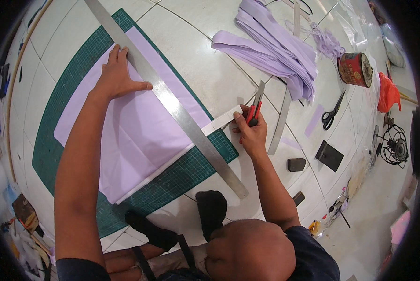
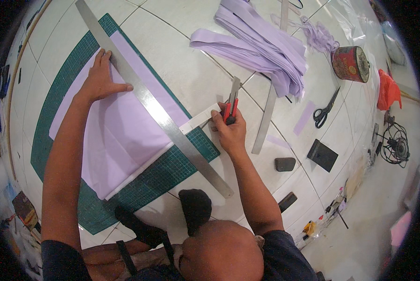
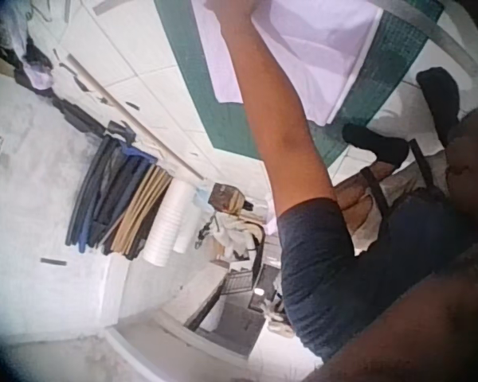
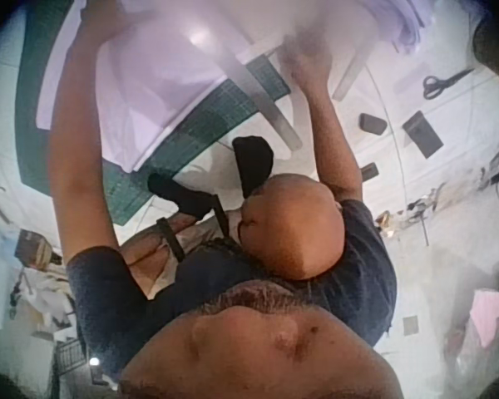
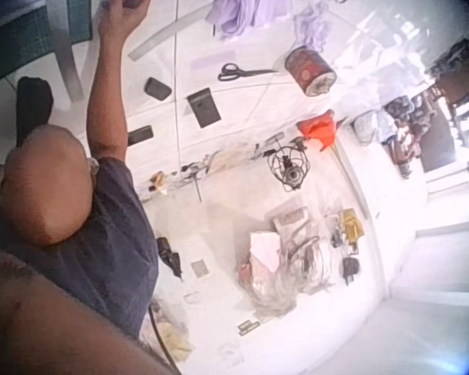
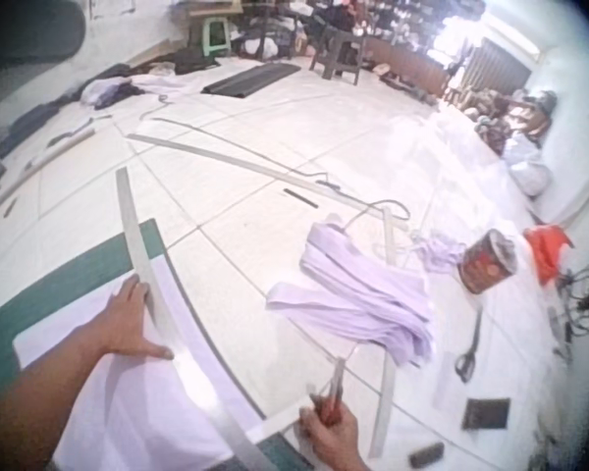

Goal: The person cuts strips of light-colored fabric using a pair of shears while following the edge of a long metal ruler placed on a green cutting mat.

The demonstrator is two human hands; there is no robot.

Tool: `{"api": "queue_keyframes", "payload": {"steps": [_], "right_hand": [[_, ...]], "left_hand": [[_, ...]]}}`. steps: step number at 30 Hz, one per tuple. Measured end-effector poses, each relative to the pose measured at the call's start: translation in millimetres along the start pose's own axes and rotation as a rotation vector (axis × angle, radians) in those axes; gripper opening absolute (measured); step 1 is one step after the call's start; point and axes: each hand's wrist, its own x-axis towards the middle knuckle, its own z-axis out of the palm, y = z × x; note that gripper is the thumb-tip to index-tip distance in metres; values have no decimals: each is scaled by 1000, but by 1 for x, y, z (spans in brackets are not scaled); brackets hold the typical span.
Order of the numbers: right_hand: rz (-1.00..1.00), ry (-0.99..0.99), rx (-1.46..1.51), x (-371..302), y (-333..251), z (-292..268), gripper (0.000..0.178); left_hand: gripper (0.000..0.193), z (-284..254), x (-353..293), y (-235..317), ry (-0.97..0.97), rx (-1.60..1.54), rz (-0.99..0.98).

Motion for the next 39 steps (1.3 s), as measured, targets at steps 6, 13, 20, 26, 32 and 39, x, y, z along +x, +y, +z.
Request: {"api": "queue_keyframes", "payload": {"steps": [6,13,20,26,32,39], "right_hand": [[5,25,-117,2,-2,2,41],[10,5,-91,1,-2,3,41],[23,15,-107,1,-4,2,40],[87,31,-30,1,-8,2,39],[-385,300,-597,14,-1,-58,44],[-6,81,-478,-7,-45,-27,35]], "left_hand": [[136,1,-1,0,7,-21,8],[136,0,-2,0,3,-5,-15],[138,6,0,2,4,14,-24],[140,5,0,-3,4,45,-29],[112,-19,-5,37,-64,235,1],[119,3,-21,29,-128,96,-49]]}}
